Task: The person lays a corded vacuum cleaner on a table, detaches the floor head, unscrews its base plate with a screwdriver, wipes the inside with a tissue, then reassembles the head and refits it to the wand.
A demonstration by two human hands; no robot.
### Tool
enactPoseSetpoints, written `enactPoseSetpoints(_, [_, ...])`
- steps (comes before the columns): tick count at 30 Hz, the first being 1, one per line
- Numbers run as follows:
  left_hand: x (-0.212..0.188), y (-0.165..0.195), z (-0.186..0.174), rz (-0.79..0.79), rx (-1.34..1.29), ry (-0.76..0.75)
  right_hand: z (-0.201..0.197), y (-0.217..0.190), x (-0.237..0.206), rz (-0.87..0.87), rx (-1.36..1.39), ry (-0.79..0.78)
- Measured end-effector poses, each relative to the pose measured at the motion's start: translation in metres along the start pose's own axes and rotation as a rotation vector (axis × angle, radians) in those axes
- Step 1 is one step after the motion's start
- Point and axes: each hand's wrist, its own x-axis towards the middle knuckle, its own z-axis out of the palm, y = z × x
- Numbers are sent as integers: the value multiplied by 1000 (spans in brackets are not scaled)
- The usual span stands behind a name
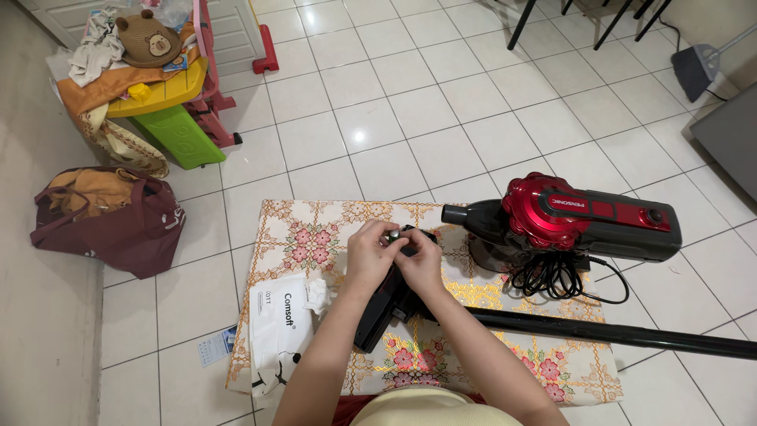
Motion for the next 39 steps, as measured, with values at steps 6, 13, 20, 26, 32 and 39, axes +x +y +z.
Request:
enactPoseSetpoints(6, [-4,6,-17,65,-68,-148,-9,10,3,-130,60,-107])
enactPoseSetpoints(13, [0,-4,-28,54,-137,-225,-19,11,9,34,60,-361])
enactPoseSetpoints(20, [-2,-2,-9,-24,-75,-25,-8,1,5,-52,69,-132])
enactPoseSetpoints(26, [-4,-3,-10,25,-69,-17,-11,5,9,-20,62,-205])
enactPoseSetpoints(32, [0,-19,-20,61,-295,-196,-21,7,24,39,141,-412])
enactPoseSetpoints(39, [1,-9,-13,-46,-114,-20,-15,1,20,96,78,-361])
